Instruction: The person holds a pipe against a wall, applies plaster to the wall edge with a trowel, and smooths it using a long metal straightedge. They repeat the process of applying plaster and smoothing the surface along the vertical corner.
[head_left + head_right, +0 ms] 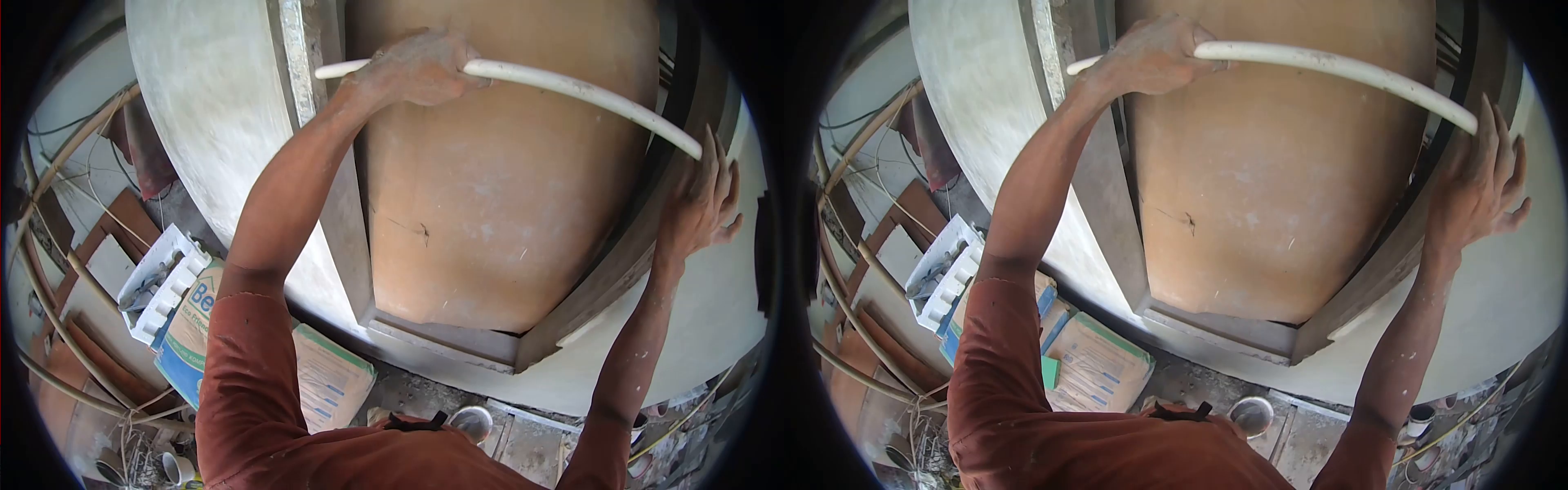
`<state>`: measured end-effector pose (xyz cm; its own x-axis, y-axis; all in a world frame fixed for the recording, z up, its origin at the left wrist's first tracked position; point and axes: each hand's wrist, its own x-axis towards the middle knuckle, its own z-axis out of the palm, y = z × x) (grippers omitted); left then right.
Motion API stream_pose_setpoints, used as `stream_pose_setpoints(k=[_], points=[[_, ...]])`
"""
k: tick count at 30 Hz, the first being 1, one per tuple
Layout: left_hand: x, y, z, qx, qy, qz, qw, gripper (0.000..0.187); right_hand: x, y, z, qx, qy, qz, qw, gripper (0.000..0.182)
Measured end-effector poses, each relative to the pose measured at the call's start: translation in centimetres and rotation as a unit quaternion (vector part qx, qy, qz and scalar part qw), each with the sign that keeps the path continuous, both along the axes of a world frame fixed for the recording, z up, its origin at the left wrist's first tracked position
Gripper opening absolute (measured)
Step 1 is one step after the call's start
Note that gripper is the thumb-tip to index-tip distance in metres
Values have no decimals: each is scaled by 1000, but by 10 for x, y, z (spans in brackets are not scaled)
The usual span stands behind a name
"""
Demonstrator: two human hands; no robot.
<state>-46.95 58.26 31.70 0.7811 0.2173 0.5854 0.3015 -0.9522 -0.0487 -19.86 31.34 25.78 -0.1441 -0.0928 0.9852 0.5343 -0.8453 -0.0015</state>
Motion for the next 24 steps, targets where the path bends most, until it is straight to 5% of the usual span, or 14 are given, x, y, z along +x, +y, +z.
stream_pose_setpoints(k=[3, 5, 6, 7, 11, 15, 19, 22, 24], points=[[-14, 6, -12, 78, -46, 1, 996, 19, 23, -8, 5, -21, 2, -27, 999, 43], [-23, 15, -17, 42, -42, 134, 989, 53, 46, -12, 8, -47, -48, 59, 996, 37], [-18, 55, -42, 294, -227, 121, 921, 22, 29, -9, 7, -39, -38, 2, 999, 33], [-25, 65, -46, 262, -265, 55, 926, 17, -8, 3, 4, 4, -41, -21, 999, 38], [-32, 77, -48, 286, -313, 86, 902, 22, -34, 7, 2, 19, -10, 63, 998, 45], [-30, 59, -46, 185, -288, 129, 931, 36, -32, 5, 1, 35, -4, 72, 997, 39], [-46, 73, -35, 197, -164, 76, 963, 25, -27, 7, 0, 37, -3, 86, 996, 36], [-52, 58, -21, 105, -76, 34, 991, 14, -32, 5, 2, 34, 19, 86, 996, 44], [-57, 65, -18, 65, -54, 16, 996, 27, -30, 4, 3, 20, 22, 23, 999, 50]])
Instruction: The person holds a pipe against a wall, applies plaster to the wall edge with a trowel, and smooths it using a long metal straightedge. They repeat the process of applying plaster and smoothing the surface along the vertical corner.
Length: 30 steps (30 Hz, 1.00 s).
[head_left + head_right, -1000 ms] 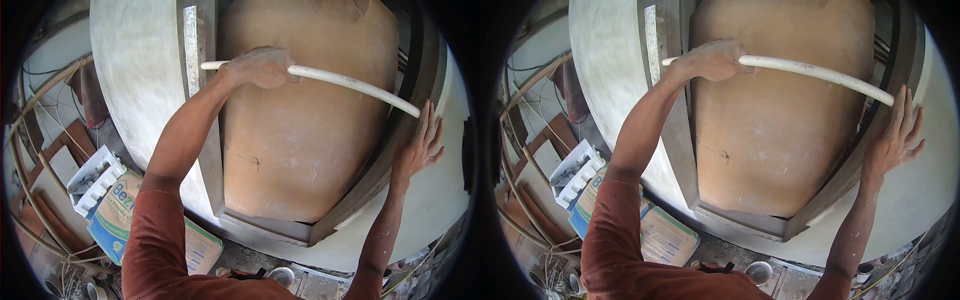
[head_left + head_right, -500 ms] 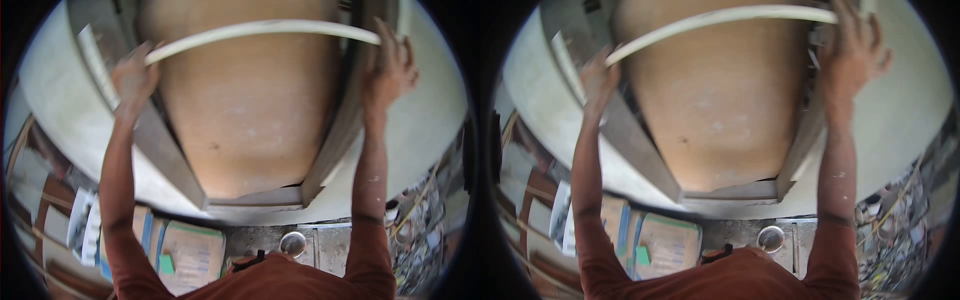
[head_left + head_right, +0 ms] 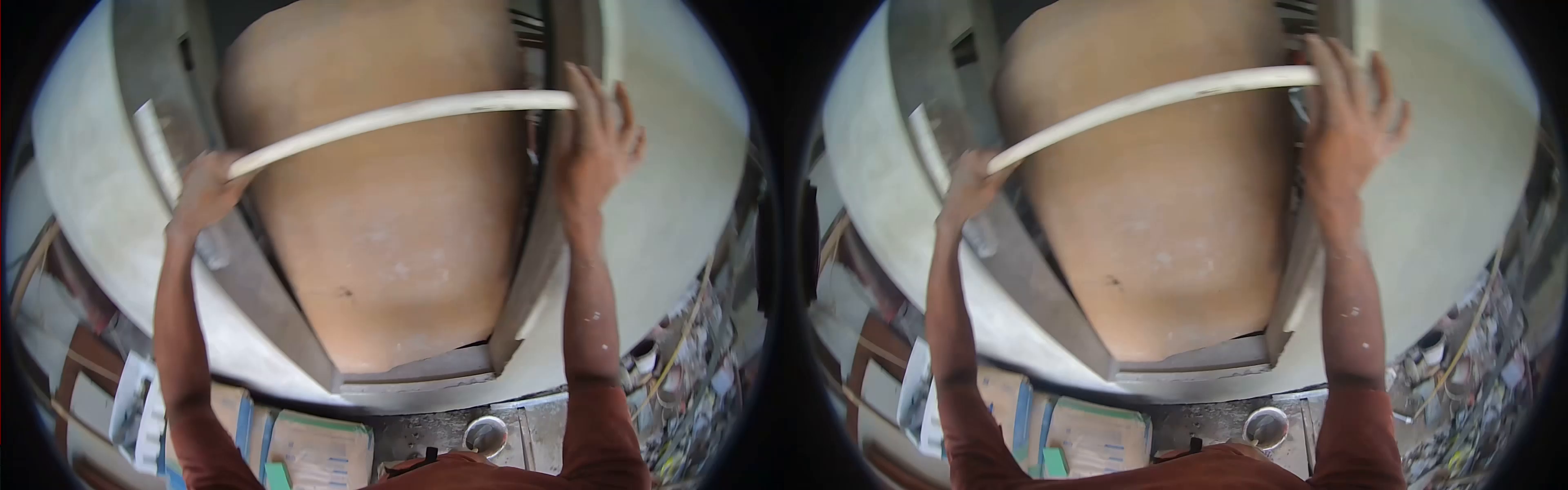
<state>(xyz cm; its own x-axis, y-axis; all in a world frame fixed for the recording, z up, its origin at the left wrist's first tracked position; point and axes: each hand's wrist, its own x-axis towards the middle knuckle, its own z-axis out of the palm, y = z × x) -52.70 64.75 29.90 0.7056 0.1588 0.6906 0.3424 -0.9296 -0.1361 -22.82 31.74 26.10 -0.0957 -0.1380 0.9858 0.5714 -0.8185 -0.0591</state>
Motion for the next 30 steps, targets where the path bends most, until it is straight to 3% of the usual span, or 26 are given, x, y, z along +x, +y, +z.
stream_pose_setpoints(k=[1, 2, 4, 5, 6, 8, 10, 11, 13, 16, 22, 30], points=[[-5, -22, 7, -48, 26, 34, 998, 36, -1, 1, 0, 9, -1, 15, 1000, 51], [-14, -11, 6, 28, 34, -2, 999, 40, -2, 3, 1, 5, -4, -2, 1000, 51], [-23, 7, 0, 172, -92, -97, 976, 31, 1, 3, 2, -1, -4, -56, 998, 50], [-28, 0, 0, 298, -154, -22, 942, 26, 4, 2, 2, -4, 5, -92, 996, 49], [-30, 5, 0, 336, -210, 19, 918, 20, 10, 0, 1, -5, -3, -74, 997, 46], [-32, 16, 6, 369, -265, 58, 889, 16, 12, -1, 0, -12, 0, -81, 997, 44], [-37, 18, 10, 401, -329, 199, 831, 26, 16, -5, 0, -24, 2, -91, 996, 42], [-40, 15, 11, 398, -327, 203, 833, 26, 20, -5, 0, -25, -6, -87, 996, 41], [-46, 7, 17, 361, -239, 253, 865, 62, 26, -7, -1, -28, -12, -78, 996, 40], [-50, 8, 24, 281, -204, 238, 907, 70, 31, -10, 0, -42, -33, -60, 997, 37], [-49, 13, 26, 304, -186, 253, 899, 74, 39, -12, 1, -27, -44, -27, 998, 35], [-50, 10, 26, 283, -195, 233, 910, 77, 25, -11, 2, -62, -55, -89, 993, 34]])
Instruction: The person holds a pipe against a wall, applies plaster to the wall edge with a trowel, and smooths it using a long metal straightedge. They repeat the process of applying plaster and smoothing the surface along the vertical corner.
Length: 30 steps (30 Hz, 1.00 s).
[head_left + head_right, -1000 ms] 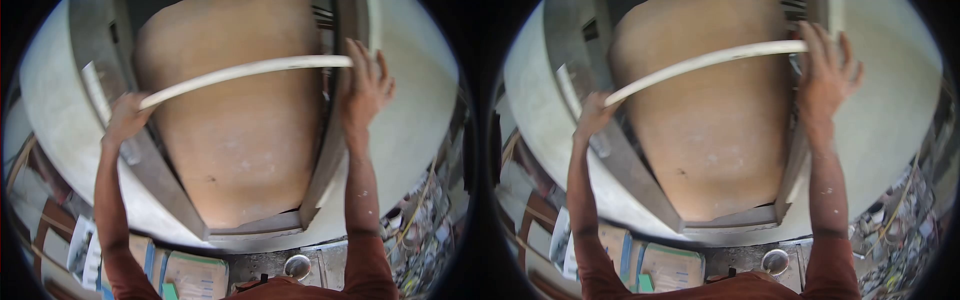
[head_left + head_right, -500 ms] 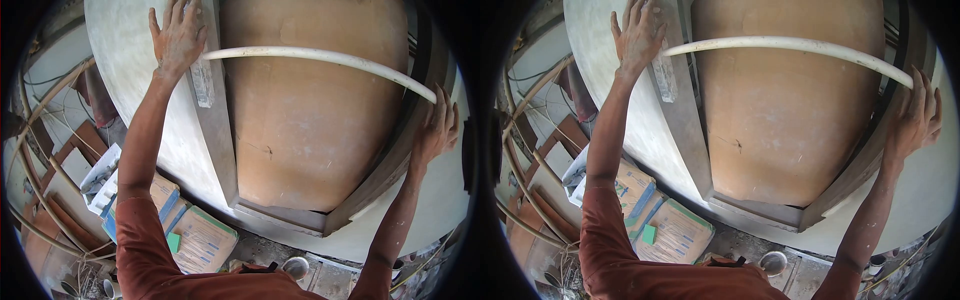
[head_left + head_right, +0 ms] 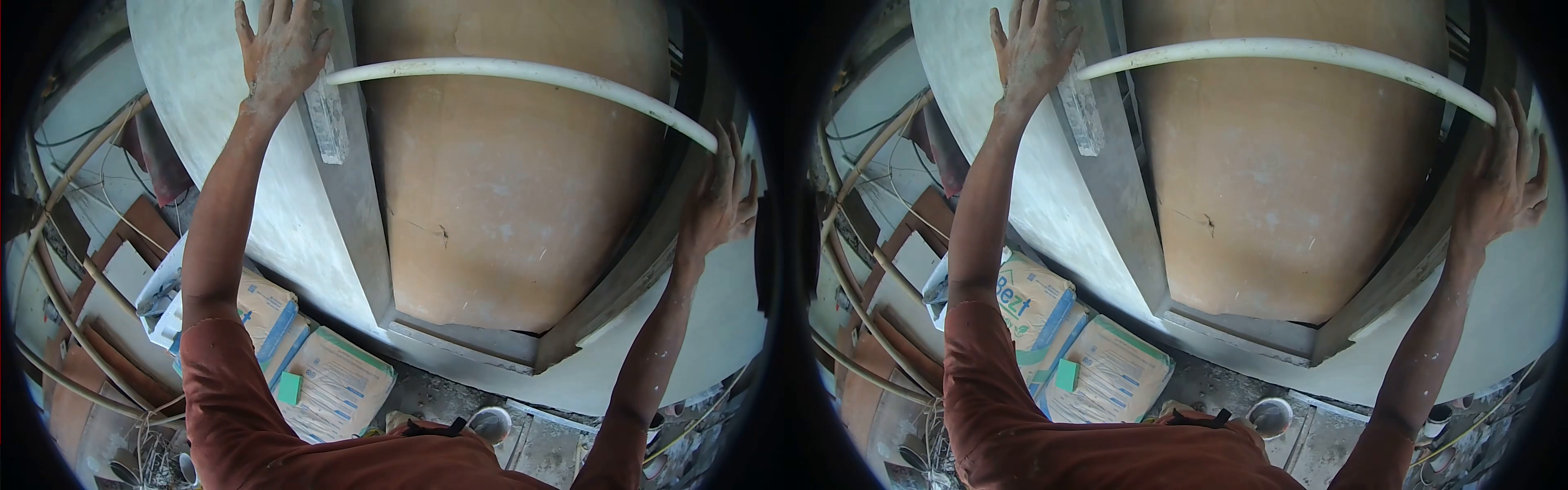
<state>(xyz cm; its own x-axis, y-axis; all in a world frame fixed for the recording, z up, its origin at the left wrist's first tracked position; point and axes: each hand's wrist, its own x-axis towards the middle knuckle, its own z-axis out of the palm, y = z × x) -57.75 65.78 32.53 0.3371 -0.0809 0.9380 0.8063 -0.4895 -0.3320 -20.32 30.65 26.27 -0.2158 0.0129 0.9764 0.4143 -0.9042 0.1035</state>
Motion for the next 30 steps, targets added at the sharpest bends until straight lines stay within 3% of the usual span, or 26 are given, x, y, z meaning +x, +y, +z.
stream_pose_setpoints(k=[5, 7, 8, 10, 11, 12, 13, 15, 17, 21, 23, 25, 27, 30], points=[[0, -1, -2, -3, -2, 3, 1000, 76, -2, 5, -3, 34, -2, -10, 999, 34], [3, 4, -5, 112, 16, 73, 991, 68, 9, 0, -3, 43, -8, 12, 999, 33], [3, 4, -6, 113, 16, 72, 991, 68, 14, -4, -2, 20, -26, 36, 999, 32], [2, 4, -10, 180, 53, 115, 975, 44, 18, -7, -1, -4, -44, 60, 997, 30], [5, 5, -14, 181, 53, 113, 976, 44, 20, -7, -1, -8, -51, 64, 997, 29], [8, 6, -22, 178, 49, -43, 982, 38, 21, -7, -1, -12, -58, 68, 996, 29], [11, 5, -29, 171, 42, -197, 964, 35, 15, -5, 0, -11, -59, 67, 996, 29], [18, -4, -47, 153, 72, -234, 957, 37, -3, 2, -1, 21, -22, 41, 999, 29], [29, -7, -65, 24, 91, -255, 962, 34, 0, 0, -2, 16, -26, 48, 998, 29], [47, 8, -70, 9, 50, -201, 978, 24, 12, -2, 0, -2, -48, 49, 998, 29], [54, 12, -63, -66, 18, -171, 983, 33, -6, 4, 0, 15, -34, 41, 998, 29], [58, 8, -58, -66, -8, -145, 987, 37, -10, 4, 1, 29, -21, 30, 999, 29], [54, -3, -52, -176, 42, -97, 979, 30, -4, 2, 2, 17, -24, 43, 999, 32], [42, 11, -48, -154, 124, -129, 972, 26, -11, 5, 3, 25, -20, 5, 999, 36]])
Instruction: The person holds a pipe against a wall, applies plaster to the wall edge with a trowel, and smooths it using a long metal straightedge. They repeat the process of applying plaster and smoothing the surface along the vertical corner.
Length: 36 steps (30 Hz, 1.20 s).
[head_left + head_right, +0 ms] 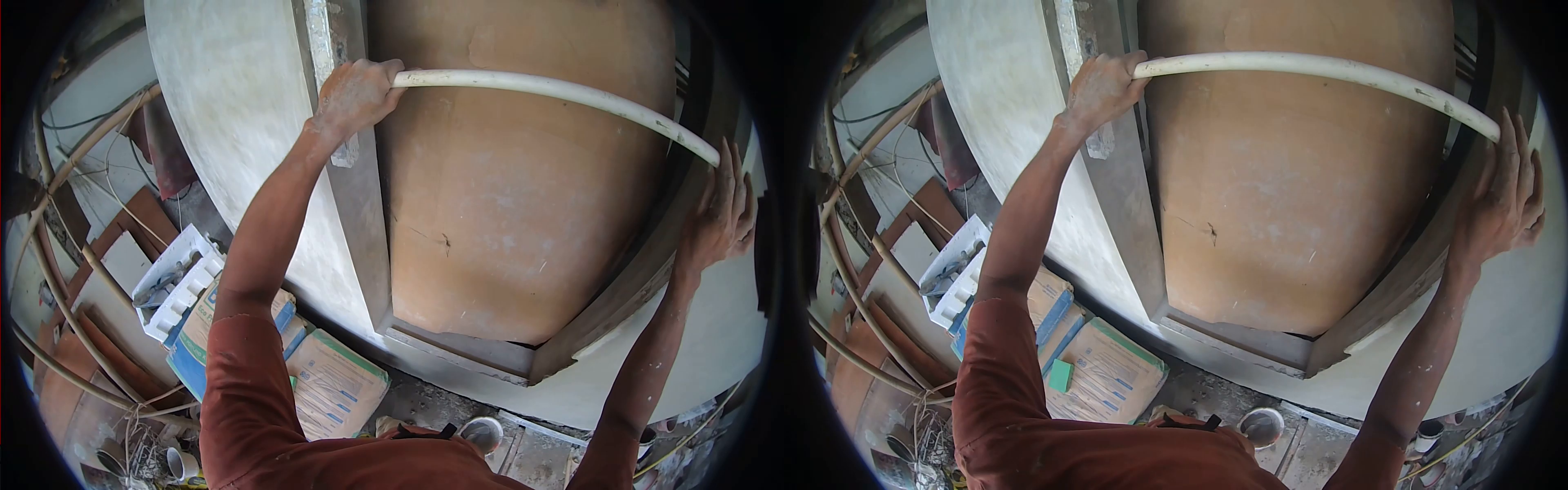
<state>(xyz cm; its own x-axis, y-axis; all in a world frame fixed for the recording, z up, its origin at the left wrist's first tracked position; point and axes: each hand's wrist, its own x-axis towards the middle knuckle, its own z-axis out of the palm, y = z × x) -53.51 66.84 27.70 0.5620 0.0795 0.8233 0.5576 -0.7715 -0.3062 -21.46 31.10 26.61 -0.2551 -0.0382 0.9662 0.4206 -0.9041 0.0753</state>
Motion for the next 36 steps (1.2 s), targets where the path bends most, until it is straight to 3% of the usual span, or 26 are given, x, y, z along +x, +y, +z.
stream_pose_setpoints(k=[5, 10, 12, 13, 15, 19, 23, 25, 26, 27, 30, 32, 36], points=[[-6, -3, 5, -21, 31, -8, 999, 14, 19, -4, 2, -24, -7, 25, 999, 39], [-10, 2, 3, -7, 47, 3, 999, 22, 3, 2, -6, 34, 30, -9, 999, 37], [-6, 14, 0, 189, -30, -107, 976, 28, 4, 2, -5, 24, 15, 3, 1000, 36], [-7, 14, -1, 187, -29, -109, 976, 28, 11, -1, -4, 23, 16, 1, 1000, 36], [-6, 12, -4, 112, -19, -64, 991, 30, 32, -11, -1, -29, -37, 66, 997, 34], [-4, 0, 1, 38, 0, -19, 999, 33, 37, -13, 2, -39, -42, 62, 996, 30], [-6, -23, 13, -7, 32, -11, 999, 22, 53, -19, 8, -57, -59, 99, 992, 29], [-5, -44, 23, -148, 87, 113, 979, 28, 53, -19, 6, -67, -60, 124, 988, 28], [-7, -32, 18, -57, 65, 10, 996, 24, 51, -18, 3, -52, -46, 76, 995, 26], [-7, -30, 15, -62, 70, 10, 996, 24, 49, -16, 0, -38, -32, 27, 998, 24], [-3, -28, 5, -37, 31, 40, 998, 21, 69, -15, -5, -5, -9, 28, 1000, 24], [8, -18, -14, 90, -146, -44, 984, 17, 90, -20, -5, -5, -3, 44, 999, 24], [26, -24, -20, 155, -195, -97, 964, 14, 116, -27, -8, 1, 24, 82, 996, 23]])
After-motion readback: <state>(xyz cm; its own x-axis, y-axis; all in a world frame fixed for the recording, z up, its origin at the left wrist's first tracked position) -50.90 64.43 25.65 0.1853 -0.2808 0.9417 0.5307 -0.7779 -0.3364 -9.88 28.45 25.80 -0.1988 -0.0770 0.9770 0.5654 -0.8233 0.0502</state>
